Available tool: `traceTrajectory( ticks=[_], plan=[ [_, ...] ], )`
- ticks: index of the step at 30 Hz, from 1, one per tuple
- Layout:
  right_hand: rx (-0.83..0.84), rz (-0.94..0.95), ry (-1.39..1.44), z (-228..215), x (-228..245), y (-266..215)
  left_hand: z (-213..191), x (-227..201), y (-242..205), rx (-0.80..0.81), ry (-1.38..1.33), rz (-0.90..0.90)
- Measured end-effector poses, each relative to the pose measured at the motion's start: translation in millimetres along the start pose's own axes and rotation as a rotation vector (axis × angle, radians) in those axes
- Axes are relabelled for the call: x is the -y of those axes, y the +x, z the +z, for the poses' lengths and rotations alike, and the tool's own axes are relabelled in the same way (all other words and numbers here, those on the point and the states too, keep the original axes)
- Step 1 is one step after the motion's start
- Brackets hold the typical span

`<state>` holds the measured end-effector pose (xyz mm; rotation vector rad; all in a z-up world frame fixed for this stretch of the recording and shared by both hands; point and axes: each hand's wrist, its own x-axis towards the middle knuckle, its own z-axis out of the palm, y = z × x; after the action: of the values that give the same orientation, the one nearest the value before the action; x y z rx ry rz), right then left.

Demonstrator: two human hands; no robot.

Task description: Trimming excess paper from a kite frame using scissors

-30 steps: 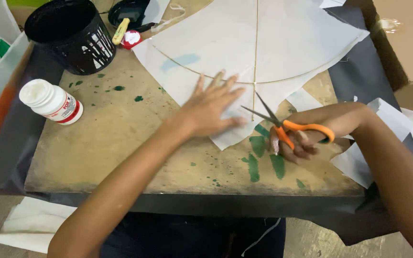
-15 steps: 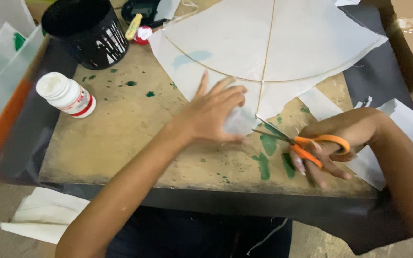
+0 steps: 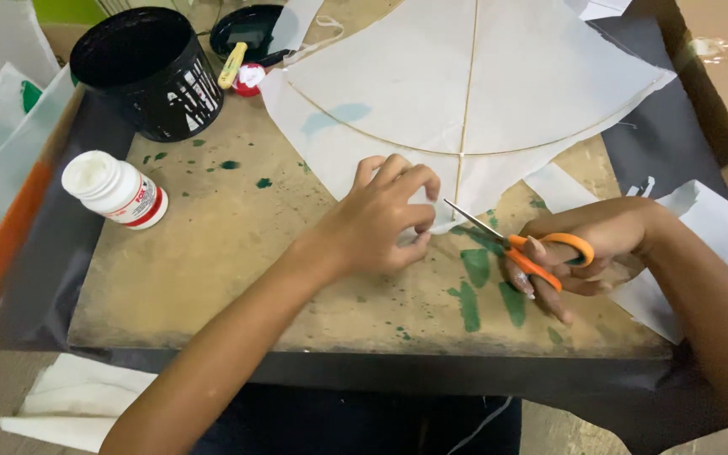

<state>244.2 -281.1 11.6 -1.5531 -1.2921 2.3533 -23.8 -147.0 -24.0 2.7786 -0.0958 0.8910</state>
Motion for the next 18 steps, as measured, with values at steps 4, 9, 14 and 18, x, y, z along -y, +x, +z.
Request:
traceTrajectory(
  ticks=[4,9,14,18],
  plan=[
    [0.012,-0.045,-0.115,4.9,9.0,0.5,-0.6,-1.1,0.1,0.046,0.033,0.003],
    [0.028,0.068,-0.037,1.9,-3.4,-1.3,9.0,-4.6,0.9,-0.007,0.284,0.06],
    [0.005,0.124,-0.03,4.3,-0.4,-2.7,14.1,-7.4,-0.5,0.007,0.396,0.103],
    [-0.015,0.129,-0.025,5.8,2.9,1.0,23.1,-0.8,-4.9,0.054,0.435,0.159]
  ],
)
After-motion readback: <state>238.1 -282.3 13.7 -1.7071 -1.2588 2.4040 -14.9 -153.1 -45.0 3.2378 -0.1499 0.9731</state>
